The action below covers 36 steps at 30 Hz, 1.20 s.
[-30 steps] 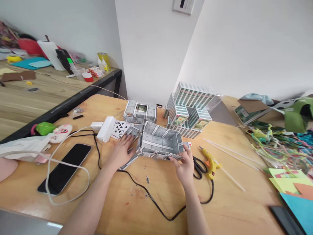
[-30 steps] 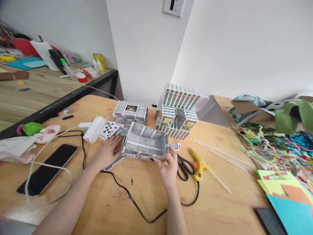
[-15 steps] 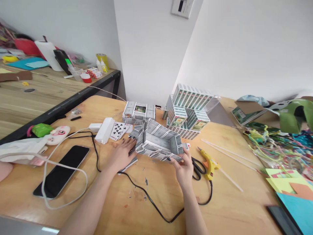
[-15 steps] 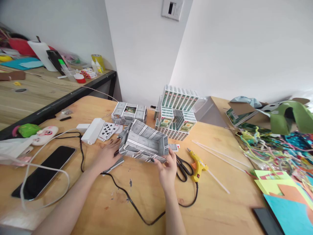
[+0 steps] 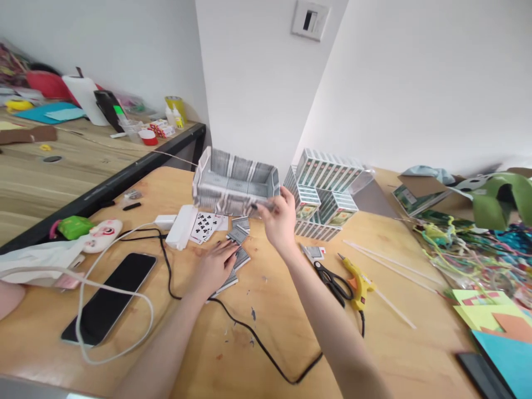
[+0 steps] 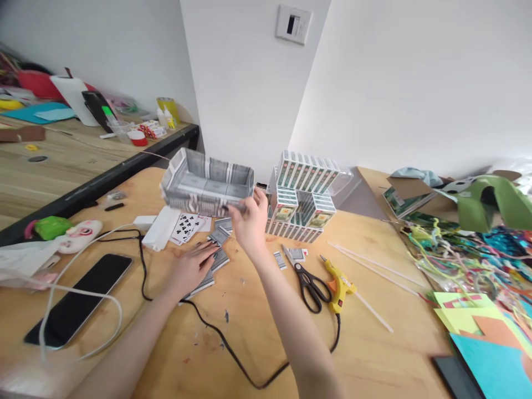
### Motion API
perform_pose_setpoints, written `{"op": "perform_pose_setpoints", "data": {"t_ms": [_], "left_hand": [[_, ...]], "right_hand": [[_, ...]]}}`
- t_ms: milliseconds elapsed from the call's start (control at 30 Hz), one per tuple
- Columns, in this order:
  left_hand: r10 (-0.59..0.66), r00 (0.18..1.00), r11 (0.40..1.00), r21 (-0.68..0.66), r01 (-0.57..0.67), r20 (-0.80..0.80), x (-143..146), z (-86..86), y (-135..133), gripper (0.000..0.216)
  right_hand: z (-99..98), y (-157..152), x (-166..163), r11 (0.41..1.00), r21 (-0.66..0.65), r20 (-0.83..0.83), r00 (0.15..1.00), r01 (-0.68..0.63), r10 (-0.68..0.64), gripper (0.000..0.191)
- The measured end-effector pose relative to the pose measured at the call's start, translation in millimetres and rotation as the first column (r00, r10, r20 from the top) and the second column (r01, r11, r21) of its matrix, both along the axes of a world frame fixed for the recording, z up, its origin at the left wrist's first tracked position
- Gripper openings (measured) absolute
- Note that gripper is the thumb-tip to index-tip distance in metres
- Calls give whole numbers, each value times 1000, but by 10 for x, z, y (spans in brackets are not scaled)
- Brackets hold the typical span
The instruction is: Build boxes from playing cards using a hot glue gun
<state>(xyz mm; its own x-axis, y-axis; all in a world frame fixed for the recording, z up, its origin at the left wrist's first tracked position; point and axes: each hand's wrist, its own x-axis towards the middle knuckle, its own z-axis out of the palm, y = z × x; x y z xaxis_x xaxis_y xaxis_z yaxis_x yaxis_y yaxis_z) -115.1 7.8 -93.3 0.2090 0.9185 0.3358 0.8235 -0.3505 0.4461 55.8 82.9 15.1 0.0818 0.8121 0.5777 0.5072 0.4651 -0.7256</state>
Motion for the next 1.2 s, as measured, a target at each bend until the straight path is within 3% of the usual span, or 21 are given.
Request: {"op": "perform_pose_setpoints", "data": {"t_ms": [167,300,400,500,567,633,767,867,967,1200], "left_hand": [[-1,1000,1000,13,1,30,-30,-97,22,34],[-6,999,1000,8,6,39,-30,-102,24,34],[5,997,1000,-3,-4,73,-20,-75,29,33],[31,985,999,-32,-26,172,-29,-33,33,31],[29,974,998,-53,-17,226,-52,9,24,31],[-4,976,998,-67,19,219,-81,58,1,34],[-72,997,989,-125,75,28,-102,120,-70,61],[-94,987,988,-131,77,-130,-47,109,-110,73],[-81,973,995,-72,66,-217,65,65,-121,70],[2,981,1000,3,-2,-196,341,-34,2,57]], "right_hand": [[-120,671,-171,995,-85,84,995,-43,50,6],[-226,748,-154,993,-110,134,990,-38,52,22],[-222,556,-83,997,-69,172,984,-36,47,38],[-321,177,44,1000,-31,146,989,1,4,52],[-491,-140,159,998,-55,143,990,9,-1,49],[-710,-456,286,984,-170,229,970,-48,87,46],[-1065,-902,505,949,-314,303,944,-33,134,52],[-1162,-1006,582,950,-313,308,944,-16,117,48],[-1183,-983,601,961,-272,310,942,-44,131,42],[-1278,-914,700,974,-155,317,942,166,-110,39]]}}
